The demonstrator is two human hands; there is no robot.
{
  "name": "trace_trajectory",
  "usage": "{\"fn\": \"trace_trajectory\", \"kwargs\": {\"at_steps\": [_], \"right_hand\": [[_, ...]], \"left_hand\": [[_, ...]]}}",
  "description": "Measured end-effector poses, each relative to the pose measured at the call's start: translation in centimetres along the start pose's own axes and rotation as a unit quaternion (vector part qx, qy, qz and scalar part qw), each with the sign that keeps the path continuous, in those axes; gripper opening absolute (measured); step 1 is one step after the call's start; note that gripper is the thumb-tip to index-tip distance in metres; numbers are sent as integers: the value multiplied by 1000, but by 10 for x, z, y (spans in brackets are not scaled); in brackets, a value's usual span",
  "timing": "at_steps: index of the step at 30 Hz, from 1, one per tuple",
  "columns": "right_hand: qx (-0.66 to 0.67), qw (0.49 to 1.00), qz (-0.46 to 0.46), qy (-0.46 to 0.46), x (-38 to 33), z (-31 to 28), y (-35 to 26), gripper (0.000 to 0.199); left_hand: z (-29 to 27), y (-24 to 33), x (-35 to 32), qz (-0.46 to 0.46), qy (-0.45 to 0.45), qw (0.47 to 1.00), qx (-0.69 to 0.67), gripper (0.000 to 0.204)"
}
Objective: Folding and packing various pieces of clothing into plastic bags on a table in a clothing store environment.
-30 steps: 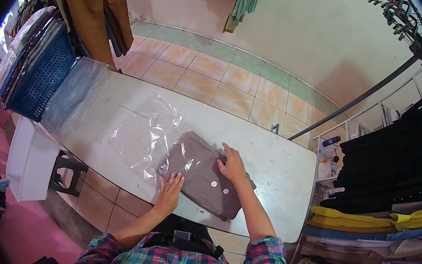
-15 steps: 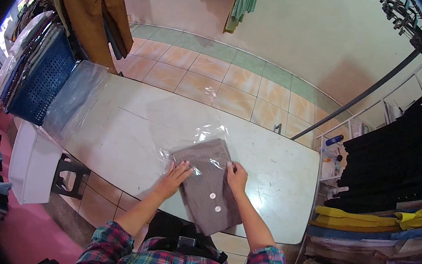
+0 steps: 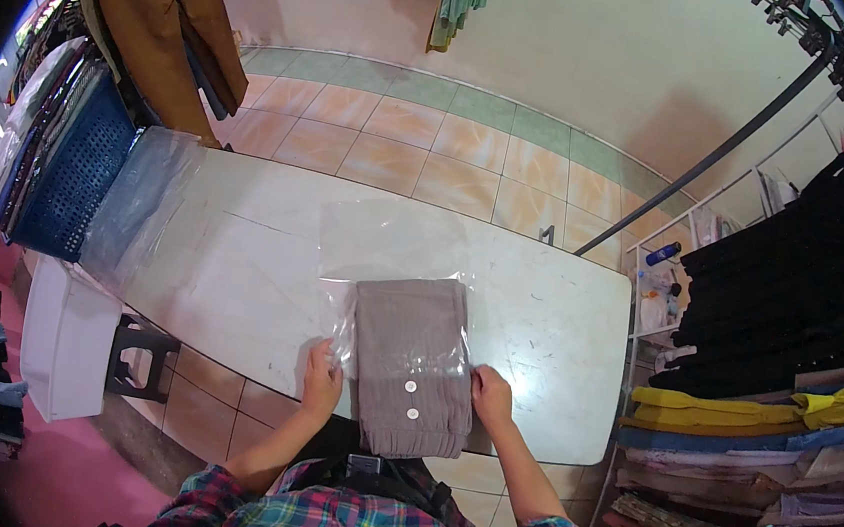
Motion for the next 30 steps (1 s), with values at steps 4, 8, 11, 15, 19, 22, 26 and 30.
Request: {"fn": "trace_trajectory", "kwargs": {"at_steps": [4, 8, 11, 15, 19, 22, 26, 30], "right_hand": [[0, 1000, 14, -20, -54, -11, 8, 6], [18, 998, 33, -44, -98, -11, 4, 8], [87, 976, 198, 17, -105, -7, 20, 10], [280, 926, 229, 112, -116, 11, 22, 20], [374, 855, 310, 184, -117, 27, 19, 11], [281, 894, 292, 193, -62, 26, 18, 16], [125, 947, 212, 207, 70, -50, -15, 27], [137, 957, 195, 169, 77, -101, -42, 23]], "left_hand": [[-8, -10, -38, -80, -36, 991, -100, 59], [-8, -3, -40, -173, -131, 963, -160, 57], [10, 0, -37, -134, -223, 959, -114, 38], [25, 27, -38, -68, -275, 955, -92, 21], [33, 31, -34, -77, -202, 969, -118, 21], [66, 24, -4, -122, -162, 964, -172, 20], [54, 58, 120, -78, -138, 979, -129, 30], [14, 55, 142, -153, -264, 951, -48, 33]]}}
Point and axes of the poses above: each hand's wrist, its own x-axis towards the middle knuckle, its own z-axis out of the palm, y = z × x, the point moved 9 cm from there along x, towards the middle knuckle, and after that the axes turned 4 degrees about y, right-handed, at the moved point
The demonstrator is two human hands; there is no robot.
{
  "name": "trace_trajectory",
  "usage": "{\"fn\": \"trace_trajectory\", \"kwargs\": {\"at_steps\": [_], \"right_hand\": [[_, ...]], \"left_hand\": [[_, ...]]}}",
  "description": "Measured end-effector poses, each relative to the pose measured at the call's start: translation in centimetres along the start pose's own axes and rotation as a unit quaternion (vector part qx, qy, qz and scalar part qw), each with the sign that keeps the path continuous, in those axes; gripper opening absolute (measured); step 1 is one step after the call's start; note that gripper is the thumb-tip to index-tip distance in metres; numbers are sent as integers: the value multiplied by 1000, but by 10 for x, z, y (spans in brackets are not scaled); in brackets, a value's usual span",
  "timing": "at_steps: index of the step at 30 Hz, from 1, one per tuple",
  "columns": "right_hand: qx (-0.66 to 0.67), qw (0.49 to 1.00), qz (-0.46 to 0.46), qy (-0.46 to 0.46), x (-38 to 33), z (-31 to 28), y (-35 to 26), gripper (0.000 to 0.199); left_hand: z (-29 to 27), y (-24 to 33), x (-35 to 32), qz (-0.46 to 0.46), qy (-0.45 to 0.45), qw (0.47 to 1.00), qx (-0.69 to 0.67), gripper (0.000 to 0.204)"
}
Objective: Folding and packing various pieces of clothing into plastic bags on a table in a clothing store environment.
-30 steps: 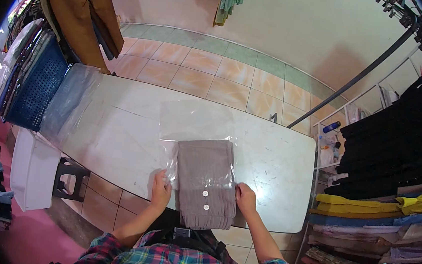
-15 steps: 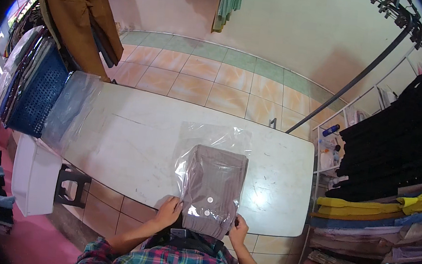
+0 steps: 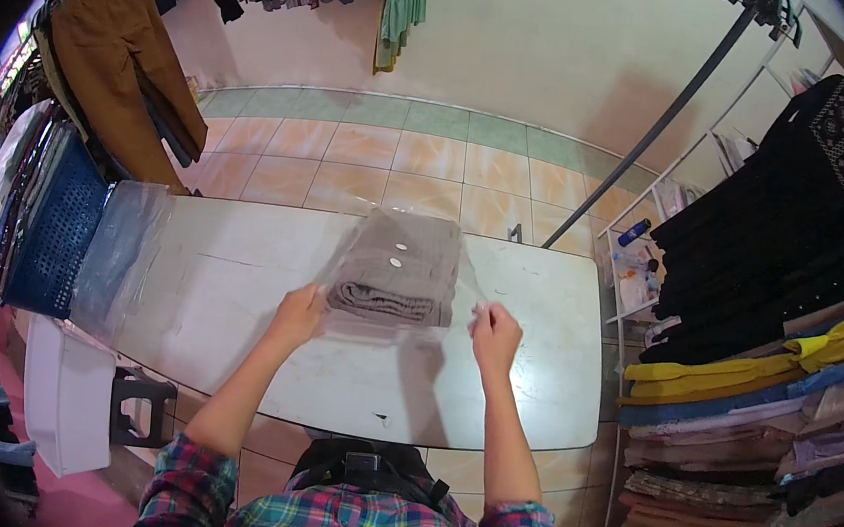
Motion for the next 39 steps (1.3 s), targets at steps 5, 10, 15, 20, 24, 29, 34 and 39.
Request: {"fn": "trace_trajectory", "kwargs": {"at_steps": [5, 10, 15, 20, 24, 29, 34, 39], "right_hand": [[-142, 990, 5, -28, -88, 8, 96, 17], [-259, 965, -14, -31, -118, 6, 96, 19], [-296, 946, -127, -30, -145, 5, 100, 22], [-205, 940, -242, -124, -155, -23, 102, 12], [-203, 934, -292, -47, -128, -36, 91, 28], [-173, 899, -388, -103, -129, 13, 70, 32], [-102, 911, -393, -78, -124, 8, 51, 28], [19, 941, -338, -13, -98, -45, -23, 15]], "left_hand": [[36, -68, -56, 78, -34, 949, 304, 29], [41, -84, -83, 81, 36, 954, 288, 24], [30, -95, -108, 160, 133, 939, 272, 24], [26, -99, -126, 282, -61, 920, 266, 14], [1, -107, -115, 336, 123, 910, 211, 18], [41, -69, -112, 487, 69, 838, 237, 29], [20, -58, -112, 454, 126, 868, 159, 22], [-55, -14, -115, 384, 290, 876, -22, 15]]}}
Point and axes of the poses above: each hand's wrist, its own x-axis towards the middle knuckle, its own z-axis out of the palm, y = z × x, the point moved 9 cm from there along x, towards the middle knuckle, and after that the axes turned 4 degrees about y, right-handed, at the moved point
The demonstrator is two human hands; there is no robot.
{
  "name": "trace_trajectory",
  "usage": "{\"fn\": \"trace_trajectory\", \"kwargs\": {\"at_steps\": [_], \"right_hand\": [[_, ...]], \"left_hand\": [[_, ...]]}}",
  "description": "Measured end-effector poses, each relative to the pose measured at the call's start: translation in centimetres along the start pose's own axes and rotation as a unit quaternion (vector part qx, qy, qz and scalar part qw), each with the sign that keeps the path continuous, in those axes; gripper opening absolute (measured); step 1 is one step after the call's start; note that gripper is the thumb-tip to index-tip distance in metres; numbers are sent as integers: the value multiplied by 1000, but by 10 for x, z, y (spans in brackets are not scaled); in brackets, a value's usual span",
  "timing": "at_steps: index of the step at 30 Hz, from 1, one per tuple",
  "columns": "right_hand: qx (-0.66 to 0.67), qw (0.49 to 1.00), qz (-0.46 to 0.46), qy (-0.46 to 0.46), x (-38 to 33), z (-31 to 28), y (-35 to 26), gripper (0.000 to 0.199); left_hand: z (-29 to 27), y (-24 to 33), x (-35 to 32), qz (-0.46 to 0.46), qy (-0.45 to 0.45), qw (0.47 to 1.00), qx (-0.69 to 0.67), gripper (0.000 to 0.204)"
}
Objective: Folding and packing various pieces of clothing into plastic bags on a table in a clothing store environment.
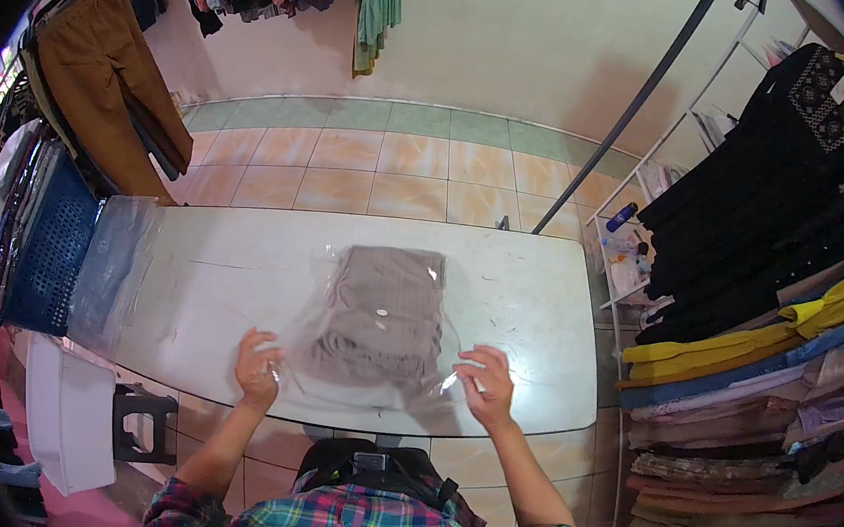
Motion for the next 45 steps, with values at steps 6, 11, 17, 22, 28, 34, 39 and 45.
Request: {"fn": "trace_trajectory", "kwargs": {"at_steps": [6, 11, 17, 22, 28, 34, 39, 45], "right_hand": [[257, 958, 92, 91, 89, -34, -35, 5], [340, 891, 287, 92, 105, -1, 10, 6], [233, 870, 433, -37, 48, 94, 143, 8], [219, 828, 515, -34, 36, 131, 202, 13], [-159, 945, 256, 126, 55, 93, 143, 30], [-222, 942, 80, -238, -8, 182, 18, 65], [-231, 936, 63, -259, -27, 189, 34, 62], [-229, 935, 68, -263, -21, 175, 38, 65]], "left_hand": [[-34, 35, 96, -92, 165, 968, -168, 8], [22, -17, 101, -311, 58, 897, -309, 13], [108, -127, 32, -454, -10, 854, -254, 16], [134, -175, 30, -457, -31, 872, -174, 17], [126, -129, 47, -335, -78, 932, 114, 39], [165, -13, -32, -74, -330, 909, 242, 57], [176, -15, -45, -62, -354, 904, 232, 62], [167, -18, -38, -55, -377, 899, 217, 60]]}}
Point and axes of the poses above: each hand's wrist, its own x-axis towards the middle knuckle, its own z-axis out of the palm, y = z × x, the point moved 9 cm from there along x, towards the middle knuckle, and after that the axes turned 4 degrees about y, right-handed, at the moved point
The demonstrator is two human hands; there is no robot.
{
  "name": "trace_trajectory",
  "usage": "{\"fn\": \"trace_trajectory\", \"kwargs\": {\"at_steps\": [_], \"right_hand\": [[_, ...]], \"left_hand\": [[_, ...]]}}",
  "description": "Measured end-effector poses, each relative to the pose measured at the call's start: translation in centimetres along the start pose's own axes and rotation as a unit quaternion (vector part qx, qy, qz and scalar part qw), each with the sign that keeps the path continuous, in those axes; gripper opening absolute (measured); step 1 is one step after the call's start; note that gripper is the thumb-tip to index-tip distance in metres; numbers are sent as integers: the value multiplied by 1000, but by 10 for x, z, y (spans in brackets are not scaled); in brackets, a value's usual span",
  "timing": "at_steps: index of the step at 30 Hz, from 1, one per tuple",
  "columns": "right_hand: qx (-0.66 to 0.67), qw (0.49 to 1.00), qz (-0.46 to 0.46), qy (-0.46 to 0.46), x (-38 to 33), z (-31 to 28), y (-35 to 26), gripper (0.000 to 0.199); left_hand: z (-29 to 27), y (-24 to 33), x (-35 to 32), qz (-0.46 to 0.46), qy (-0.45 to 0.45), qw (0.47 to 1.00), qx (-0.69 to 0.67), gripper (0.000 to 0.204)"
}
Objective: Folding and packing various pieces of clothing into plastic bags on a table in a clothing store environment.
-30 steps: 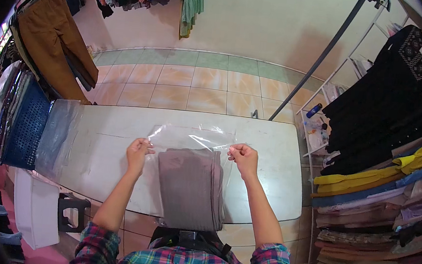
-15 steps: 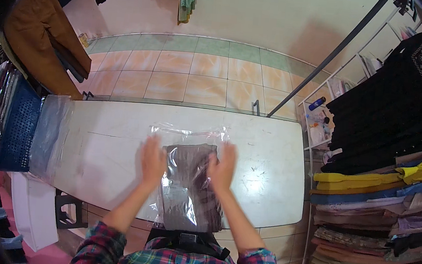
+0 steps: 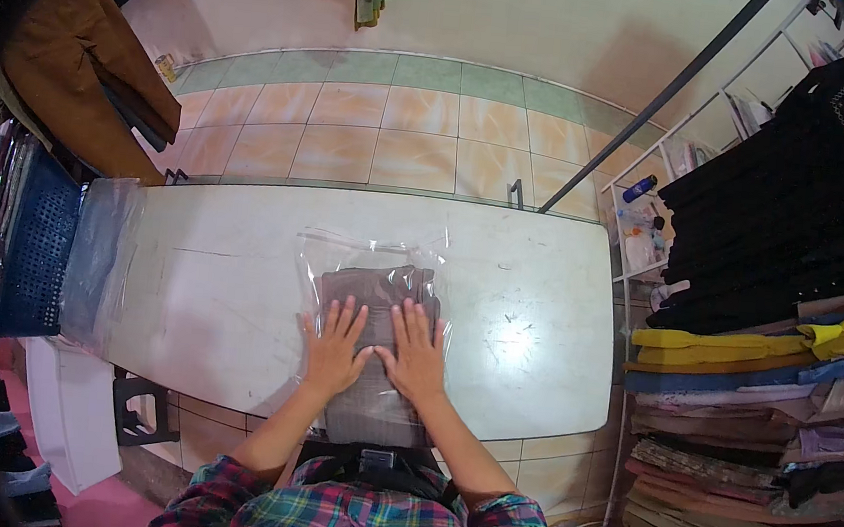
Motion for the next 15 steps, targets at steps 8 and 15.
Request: {"fn": "trace_trajectory", "kwargs": {"at_steps": [8, 15], "right_hand": [[131, 947, 262, 135, -65, -34, 121, 55], [437, 818, 372, 48, -113, 23, 105, 63]], "left_hand": [[-22, -121, -67, -239, 175, 934, -199, 55], [33, -104, -52, -352, 54, 796, -490, 64]]}}
Point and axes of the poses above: each hand's wrist, its own x-axis towards the middle knuckle, its own z-axis out of the palm, y = z × x, the point moved 9 cm from there along x, towards the middle knuckle, and after that the axes turned 4 degrees about y, right-handed, at the moved point
